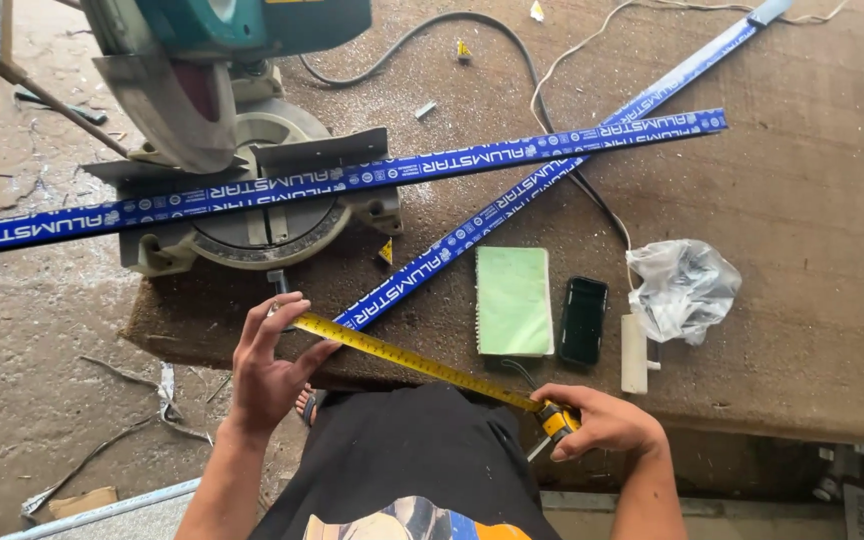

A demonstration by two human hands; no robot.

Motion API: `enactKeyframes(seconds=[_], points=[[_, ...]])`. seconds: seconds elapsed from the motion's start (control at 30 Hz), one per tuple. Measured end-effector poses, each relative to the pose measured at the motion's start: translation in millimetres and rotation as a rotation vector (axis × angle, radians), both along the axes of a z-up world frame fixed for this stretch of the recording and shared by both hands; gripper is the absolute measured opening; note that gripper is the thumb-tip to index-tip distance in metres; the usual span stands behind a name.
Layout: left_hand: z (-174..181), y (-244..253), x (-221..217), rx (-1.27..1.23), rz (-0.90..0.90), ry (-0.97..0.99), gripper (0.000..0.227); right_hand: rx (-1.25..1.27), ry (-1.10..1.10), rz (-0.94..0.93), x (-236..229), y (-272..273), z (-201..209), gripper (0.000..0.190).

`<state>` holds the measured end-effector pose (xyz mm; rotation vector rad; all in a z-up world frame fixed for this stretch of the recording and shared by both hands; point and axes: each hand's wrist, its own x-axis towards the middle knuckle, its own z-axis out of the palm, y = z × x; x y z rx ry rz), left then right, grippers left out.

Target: Measuring a blue profile with a tape measure and cutting it to size using a miter saw on a workbench.

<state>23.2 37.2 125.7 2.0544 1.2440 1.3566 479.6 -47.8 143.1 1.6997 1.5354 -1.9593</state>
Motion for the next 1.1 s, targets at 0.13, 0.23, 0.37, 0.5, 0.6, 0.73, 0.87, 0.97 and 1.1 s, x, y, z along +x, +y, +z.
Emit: enactKeyframes(seconds=[0.13, 0.23, 0.37, 0.5, 0.6, 0.73, 0.87, 0.97, 1.1], points=[[1.0, -0.8, -1.5, 0.003, 0.035, 0.032, 0.055, -0.018, 0.008, -0.012, 1.8, 0.8, -3.3, 0.082], [5.1, 0.1, -3.1, -0.034, 0.027, 0.042, 0.055, -0.004, -0.008, -0.004, 3.1, 4.3, -5.5, 0.082], [10.8, 1.3, -0.9, -0.053, -0.018, 0.017, 0.053, -0.045, -0.041, -0.06, 8.2, 7.3, -6.9, 0.081], [8.7, 3.8, 3.1, -0.045, -0.038, 0.003, 0.05, -0.034, -0.127, -0.054, 10.4, 12.0, 3.8, 0.081], [5.4, 6.4, 6.7, -0.039, -0.019, 0.013, 0.05, -0.02, -0.119, -0.045, 18.0, 16.0, 6.1, 0.08], [3.8, 11.1, 13.2, -0.026, -0.006, 0.001, 0.049, -0.037, -0.124, -0.056, 20.4, 24.1, 18.3, 0.079], [1.6, 14.7, 19.3, -0.009, 0.01, -0.039, 0.048, -0.06, -0.179, -0.149, 18.5, 32.0, 39.8, 0.076], [0.6, 17.7, 23.0, -0.01, 0.014, -0.051, 0.048, -0.076, -0.211, -0.199, 18.4, 36.6, 53.0, 0.073], [-1.6, 16.3, 26.1, -0.031, 0.014, -0.071, 0.05, -0.028, -0.277, -0.132, 24.2, 36.2, 56.7, 0.072]])
